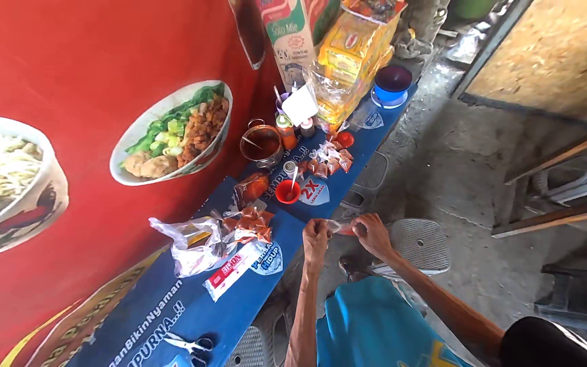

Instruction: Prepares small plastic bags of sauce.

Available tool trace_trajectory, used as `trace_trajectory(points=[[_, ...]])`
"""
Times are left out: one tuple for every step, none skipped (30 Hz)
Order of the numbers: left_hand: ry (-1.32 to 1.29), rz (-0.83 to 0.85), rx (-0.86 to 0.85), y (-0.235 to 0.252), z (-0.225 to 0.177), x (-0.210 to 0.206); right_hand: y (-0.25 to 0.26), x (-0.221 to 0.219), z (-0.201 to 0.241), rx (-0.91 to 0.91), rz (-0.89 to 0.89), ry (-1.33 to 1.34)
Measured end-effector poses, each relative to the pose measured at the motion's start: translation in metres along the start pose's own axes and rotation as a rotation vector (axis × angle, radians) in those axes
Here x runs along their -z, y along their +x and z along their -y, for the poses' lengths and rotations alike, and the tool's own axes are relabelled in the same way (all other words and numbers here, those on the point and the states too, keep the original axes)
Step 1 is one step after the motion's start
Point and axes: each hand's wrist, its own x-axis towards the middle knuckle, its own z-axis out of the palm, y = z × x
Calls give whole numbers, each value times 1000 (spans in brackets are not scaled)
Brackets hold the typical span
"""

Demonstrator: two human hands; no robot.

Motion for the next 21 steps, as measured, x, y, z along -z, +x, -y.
trace_trajectory(points=[[21,24,15,2,-3,1,4,7,7,44,74,50],[40,52,30,3,-5,2,8,13,18,86,156,103],[56,82,46,5,-7,2,13,18,30,129,224,140],[74,108,53,6,-8,1,17,21,41,163,271,157],[98,126,44,8,-9,2,23,23,50,191,292,150],[123,132,12,9,-10,4,28,22,57,212,291,136],[141,133,-42,9,-10,8,32,22,62,225,279,131],[161,139,-113,9,-7,14,35,22,67,232,259,141],[199,162,-187,9,-2,22,38,23,71,223,246,163],[274,188,-252,9,3,30,40,24,76,205,248,194],[354,204,-297,8,9,35,43,25,80,190,259,234],[406,208,-322,7,15,37,44,26,84,178,277,264],[432,197,-336,4,20,35,45,26,88,170,297,280],[445,161,-360,1,23,31,46,26,92,167,317,285],[456,105,-407,-2,27,25,48,26,95,166,329,276],[473,52,-454,-2,31,20,49,27,98,159,344,253],[506,4,-502,-2,34,16,52,31,101,150,374,219],[545,-35,-543,0,37,14,56,37,103,144,405,186],[581,-70,-577,2,40,13,59,42,105,143,430,155],[607,-96,-601,3,41,12,62,48,107,145,453,129],[629,-119,-621,5,41,10,64,54,109,145,471,111]])
